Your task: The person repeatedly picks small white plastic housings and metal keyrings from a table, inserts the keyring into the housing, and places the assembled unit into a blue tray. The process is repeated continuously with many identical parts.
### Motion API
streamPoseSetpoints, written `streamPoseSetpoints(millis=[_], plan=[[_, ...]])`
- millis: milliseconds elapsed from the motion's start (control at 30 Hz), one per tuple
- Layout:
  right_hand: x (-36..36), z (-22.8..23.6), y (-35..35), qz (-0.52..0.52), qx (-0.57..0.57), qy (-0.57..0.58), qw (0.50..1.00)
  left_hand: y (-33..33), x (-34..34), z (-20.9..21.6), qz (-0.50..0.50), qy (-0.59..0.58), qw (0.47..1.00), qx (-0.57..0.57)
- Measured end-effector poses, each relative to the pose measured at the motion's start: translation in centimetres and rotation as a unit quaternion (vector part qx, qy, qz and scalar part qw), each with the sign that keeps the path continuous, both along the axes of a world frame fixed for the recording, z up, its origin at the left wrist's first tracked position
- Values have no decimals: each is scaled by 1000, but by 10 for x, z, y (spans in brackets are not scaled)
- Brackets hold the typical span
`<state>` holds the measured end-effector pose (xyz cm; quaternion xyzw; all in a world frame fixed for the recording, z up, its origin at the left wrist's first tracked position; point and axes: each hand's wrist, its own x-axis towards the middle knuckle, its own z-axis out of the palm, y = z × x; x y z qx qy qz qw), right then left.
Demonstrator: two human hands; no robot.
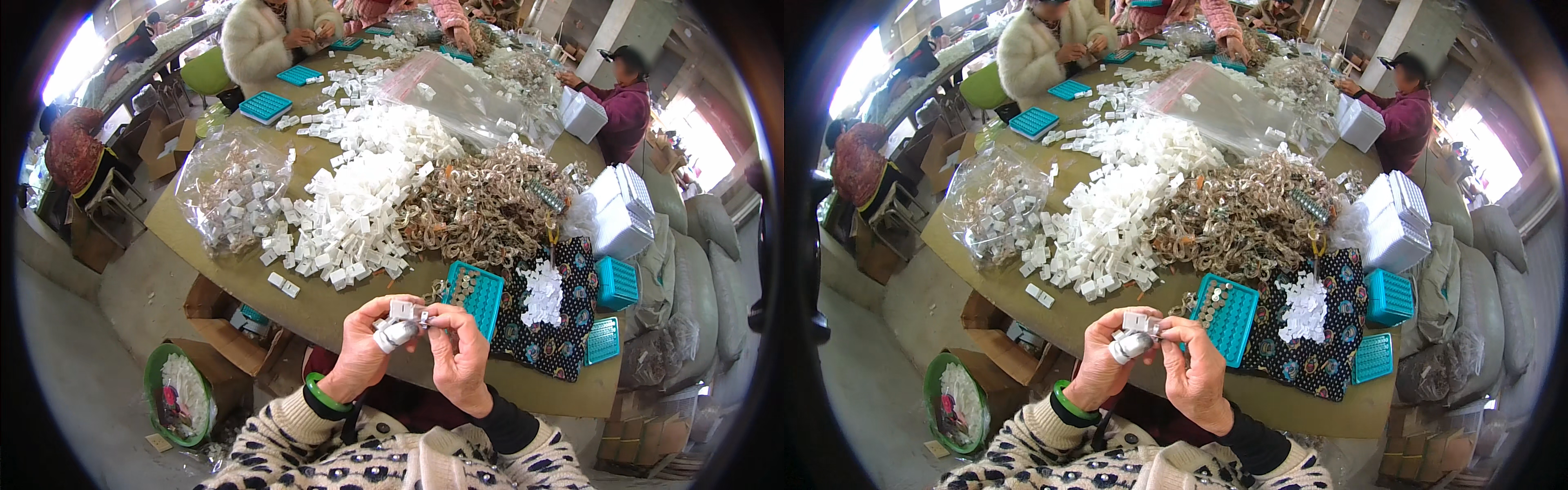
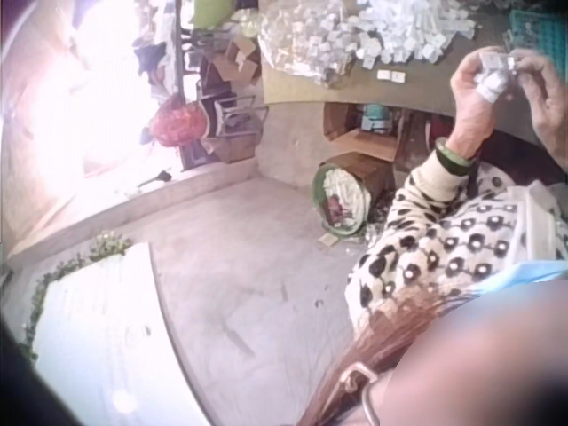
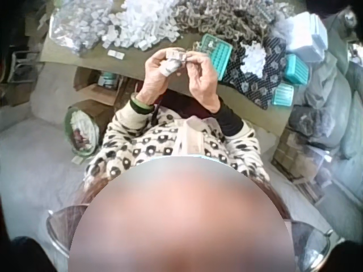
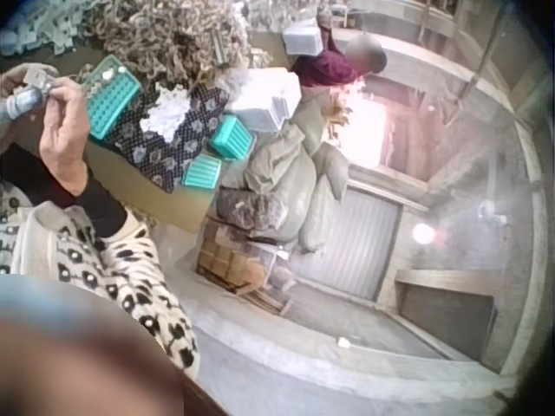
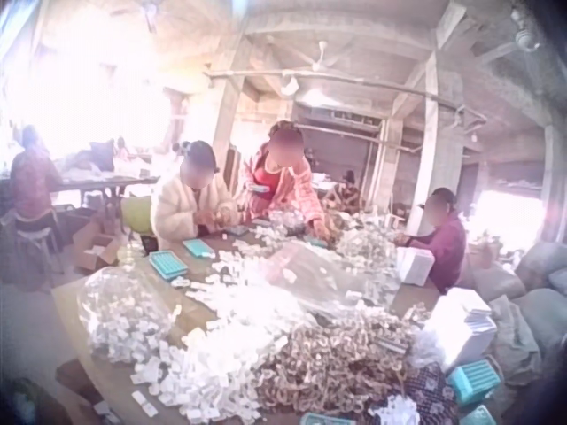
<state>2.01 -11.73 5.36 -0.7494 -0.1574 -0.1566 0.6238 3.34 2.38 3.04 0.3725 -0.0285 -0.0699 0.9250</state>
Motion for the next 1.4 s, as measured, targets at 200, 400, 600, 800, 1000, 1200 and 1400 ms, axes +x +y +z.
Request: streamPoseSetpoints(millis=[200,400,600,800,1000,1200,1400], plan=[[-1,8,0,53,65,50,995,4,2,-5,3,19,1000,11],[4,3,-16,36,23,106,993,11,-2,-7,-58,76,995,-21],[0,-2,-15,19,134,192,972,6,-2,-13,-59,56,994,-67],[2,7,-25,62,212,246,944,2,-3,-17,-57,43,995,-76],[2,13,-32,70,207,292,931,-5,-2,-22,-31,-30,999,-19],[-2,14,-37,75,212,295,929,-12,-2,-21,-27,-38,999,-18],[0,18,-43,93,198,331,918,-15,0,-19,-31,-48,998,-11]])
